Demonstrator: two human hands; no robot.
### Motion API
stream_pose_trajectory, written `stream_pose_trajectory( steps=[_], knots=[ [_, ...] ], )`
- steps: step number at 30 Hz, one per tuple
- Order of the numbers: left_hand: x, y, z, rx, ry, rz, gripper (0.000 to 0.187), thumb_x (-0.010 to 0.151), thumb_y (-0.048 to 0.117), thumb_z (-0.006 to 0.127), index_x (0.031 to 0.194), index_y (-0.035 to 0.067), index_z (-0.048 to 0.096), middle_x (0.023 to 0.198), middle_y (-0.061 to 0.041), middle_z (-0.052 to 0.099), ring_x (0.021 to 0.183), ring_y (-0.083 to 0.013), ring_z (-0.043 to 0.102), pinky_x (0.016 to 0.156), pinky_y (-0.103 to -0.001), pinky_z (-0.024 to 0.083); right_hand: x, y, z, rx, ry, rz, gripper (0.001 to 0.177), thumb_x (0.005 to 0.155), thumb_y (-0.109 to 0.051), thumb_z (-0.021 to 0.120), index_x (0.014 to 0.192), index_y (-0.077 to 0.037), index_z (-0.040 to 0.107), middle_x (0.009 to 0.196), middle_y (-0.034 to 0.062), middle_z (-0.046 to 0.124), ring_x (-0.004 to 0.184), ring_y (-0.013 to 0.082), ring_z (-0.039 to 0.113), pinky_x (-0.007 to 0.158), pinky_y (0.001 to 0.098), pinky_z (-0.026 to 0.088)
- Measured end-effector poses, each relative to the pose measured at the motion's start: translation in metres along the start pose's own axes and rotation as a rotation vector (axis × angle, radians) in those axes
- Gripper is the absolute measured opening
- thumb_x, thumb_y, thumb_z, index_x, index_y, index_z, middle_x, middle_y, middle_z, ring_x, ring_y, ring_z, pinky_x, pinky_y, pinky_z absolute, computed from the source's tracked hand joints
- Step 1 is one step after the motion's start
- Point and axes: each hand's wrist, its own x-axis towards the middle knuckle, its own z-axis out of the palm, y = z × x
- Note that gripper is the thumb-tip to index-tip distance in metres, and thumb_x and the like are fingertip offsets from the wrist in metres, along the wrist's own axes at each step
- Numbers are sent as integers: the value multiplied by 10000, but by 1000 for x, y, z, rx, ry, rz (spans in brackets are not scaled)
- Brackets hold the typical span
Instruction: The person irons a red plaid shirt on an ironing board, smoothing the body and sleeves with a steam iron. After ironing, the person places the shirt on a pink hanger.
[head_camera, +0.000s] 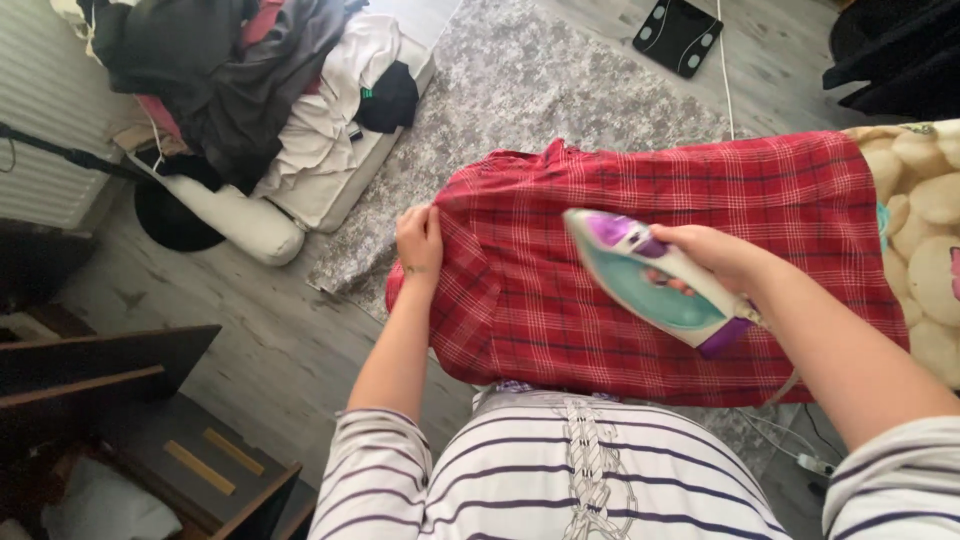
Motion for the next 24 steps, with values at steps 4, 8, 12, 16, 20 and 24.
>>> stream_pose_trajectory(
  steps=[4,8,12,16,20,24],
  knots=[
    [-2,9,-4,1,29,-20,179,1008,188,658,1028,23,724,1015,-152,700,985,-345,630,908,-434,506,-19,-49,72,-180,-35,-26,369,1014,-398,494,1066,-93,694,742,38,700,495,89,532,441,261,435],
    [-3,15,-6,29,80,59,179,1022,190,651,1044,29,728,1049,-143,699,1017,-346,630,923,-452,493,-3,-53,71,-176,-6,-124,416,1028,-422,495,1046,-56,692,738,33,674,495,91,535,439,261,459],
    [-2,15,-8,80,36,23,183,1025,202,650,1019,37,729,1034,-124,717,992,-337,631,920,-454,487,12,-25,10,65,52,-118,402,1040,-422,459,1070,-78,666,721,56,657,487,121,544,416,277,448],
    [-2,13,-10,72,14,18,192,1028,201,643,1025,30,730,1004,-131,708,953,-342,622,885,-451,490,16,36,-86,215,79,-92,429,1057,-463,427,1115,-100,648,737,56,680,495,129,573,401,282,448],
    [-4,7,-8,88,36,79,191,1046,188,631,986,24,708,979,-145,697,941,-354,625,864,-465,481,11,88,-169,238,243,-85,451,1089,-487,417,1148,-95,632,793,50,676,517,124,569,427,299,451],
    [0,5,-7,172,-9,27,208,1054,186,633,939,27,702,924,-153,678,883,-367,608,827,-481,467,-18,117,-226,410,269,-89,504,1073,-524,344,1136,-108,620,786,48,670,505,143,586,446,330,491]
  ],
)
